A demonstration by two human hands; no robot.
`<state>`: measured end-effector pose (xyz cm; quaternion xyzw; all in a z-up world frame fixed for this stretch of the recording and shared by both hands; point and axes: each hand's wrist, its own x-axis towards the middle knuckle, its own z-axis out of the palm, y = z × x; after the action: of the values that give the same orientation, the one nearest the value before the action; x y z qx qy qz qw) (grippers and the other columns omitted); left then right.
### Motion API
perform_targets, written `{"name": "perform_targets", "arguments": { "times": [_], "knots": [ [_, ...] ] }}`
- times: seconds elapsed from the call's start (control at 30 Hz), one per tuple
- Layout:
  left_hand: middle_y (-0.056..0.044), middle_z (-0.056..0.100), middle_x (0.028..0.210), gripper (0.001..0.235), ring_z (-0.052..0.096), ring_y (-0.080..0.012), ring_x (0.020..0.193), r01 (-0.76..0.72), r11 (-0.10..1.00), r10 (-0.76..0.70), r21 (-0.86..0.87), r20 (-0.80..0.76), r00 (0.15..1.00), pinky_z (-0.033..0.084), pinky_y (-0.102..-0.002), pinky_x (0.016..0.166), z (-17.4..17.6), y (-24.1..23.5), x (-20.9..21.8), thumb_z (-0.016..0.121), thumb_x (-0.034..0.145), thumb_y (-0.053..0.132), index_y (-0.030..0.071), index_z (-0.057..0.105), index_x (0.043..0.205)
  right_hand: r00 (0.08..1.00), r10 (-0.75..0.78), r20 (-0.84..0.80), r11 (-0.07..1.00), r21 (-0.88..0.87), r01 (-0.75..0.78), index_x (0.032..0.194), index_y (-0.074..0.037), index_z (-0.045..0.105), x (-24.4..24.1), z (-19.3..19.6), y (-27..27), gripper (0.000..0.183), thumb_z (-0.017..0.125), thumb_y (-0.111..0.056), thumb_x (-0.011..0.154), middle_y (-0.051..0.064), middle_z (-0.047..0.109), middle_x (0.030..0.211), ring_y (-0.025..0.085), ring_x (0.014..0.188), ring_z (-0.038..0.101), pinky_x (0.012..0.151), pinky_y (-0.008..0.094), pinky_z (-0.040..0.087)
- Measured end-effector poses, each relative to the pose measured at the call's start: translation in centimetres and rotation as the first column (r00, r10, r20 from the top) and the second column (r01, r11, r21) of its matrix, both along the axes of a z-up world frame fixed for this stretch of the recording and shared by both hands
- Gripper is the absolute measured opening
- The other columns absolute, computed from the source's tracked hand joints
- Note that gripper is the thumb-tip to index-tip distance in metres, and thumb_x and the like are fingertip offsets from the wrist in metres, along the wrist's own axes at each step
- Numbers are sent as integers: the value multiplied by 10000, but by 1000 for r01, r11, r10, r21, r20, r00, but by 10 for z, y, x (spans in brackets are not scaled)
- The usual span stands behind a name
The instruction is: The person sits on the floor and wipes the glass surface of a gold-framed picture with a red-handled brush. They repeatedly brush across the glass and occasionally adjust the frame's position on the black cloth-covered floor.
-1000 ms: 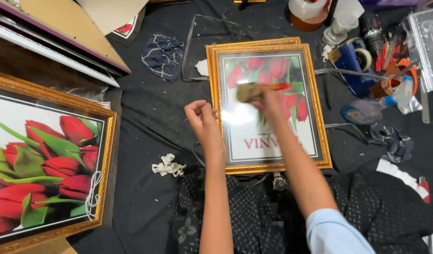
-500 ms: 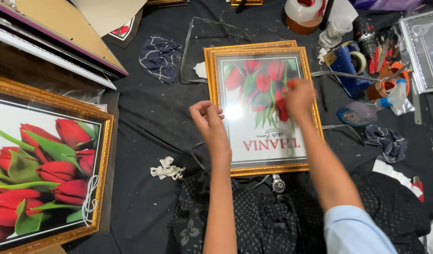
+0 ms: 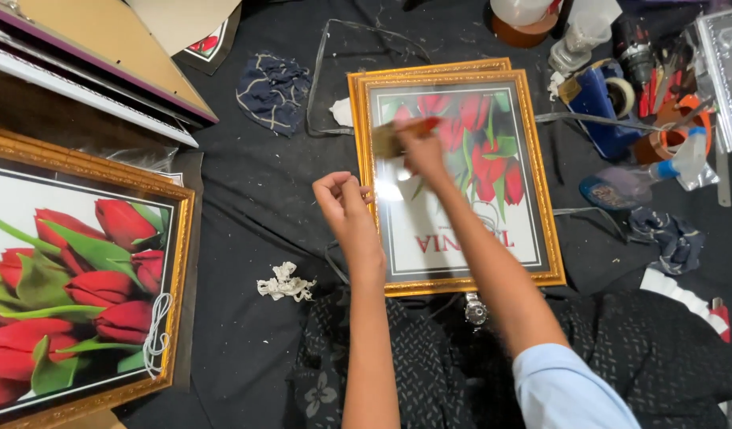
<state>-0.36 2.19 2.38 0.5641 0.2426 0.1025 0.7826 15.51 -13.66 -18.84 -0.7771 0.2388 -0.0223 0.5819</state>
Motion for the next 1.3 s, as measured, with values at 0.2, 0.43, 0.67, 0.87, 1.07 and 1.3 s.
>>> {"name": "perform_targets", "arguments": {
  "times": [0.2, 0.43, 0.67, 0.87, 1.07, 1.3],
  "knots": [
    [-44, 451, 1010, 170, 530, -122, 899, 34, 999, -34, -2, -10, 999, 477, -264, 783, -1, -7, -1, 532, 950, 211, 119, 500, 1090, 622, -395, 677, 625, -298, 721, 823, -130, 698, -21, -42, -216, 132, 620, -80, 917, 167, 685, 830, 451, 882, 690, 818, 483, 545],
    [-55, 473, 1014, 190, 541, -133, 894, 51, 999, -51, 13, -7, 999, 496, -284, 785, -11, -13, 4, 546, 948, 232, 124, 513, 1101, 847, -255, 466, 386, -754, 531, 872, -333, 616, -28, 4, -257, 274, 689, -70, 892, -57, 569, 914, 300, 864, 677, 736, 480, 568],
    [-43, 460, 978, 158, 531, -120, 869, 41, 999, -41, -6, -23, 999, 485, -270, 775, -7, -12, 5, 554, 931, 194, 116, 518, 1064, 932, 61, 358, 814, -558, 161, 944, -112, 706, 12, -8, -49, 227, 603, 53, 825, 187, 663, 921, 478, 970, 632, 891, 569, 498],
    [-13, 446, 967, 151, 520, -93, 870, 21, 1000, -21, -21, -28, 999, 471, -234, 770, -4, -6, 2, 551, 908, 166, 105, 513, 1041, 953, 258, 161, 888, 349, -299, 1044, -199, 726, 21, 75, 47, 177, 742, -153, 874, 81, 671, 1146, 228, 972, 744, 915, 397, 633],
    [-25, 456, 986, 152, 514, -99, 873, 20, 999, -21, -27, -44, 999, 453, -235, 761, 8, -2, 1, 538, 915, 162, 104, 512, 1053, 955, -54, 290, 994, -71, 77, 1159, -124, 706, 53, -43, -116, 313, 735, -128, 847, 254, 709, 1046, 473, 876, 707, 694, 506, 587],
    [-23, 542, 984, 102, 578, -137, 848, 84, 995, -86, -61, -42, 995, 491, -324, 803, -4, -5, 6, 497, 953, 182, 120, 522, 1030, 716, -351, 604, 532, -500, 683, 888, -175, 682, -4, 25, -247, 476, 454, 214, 733, 96, 639, 1171, 386, 1114, 607, 746, 502, 497]
  ]
}}
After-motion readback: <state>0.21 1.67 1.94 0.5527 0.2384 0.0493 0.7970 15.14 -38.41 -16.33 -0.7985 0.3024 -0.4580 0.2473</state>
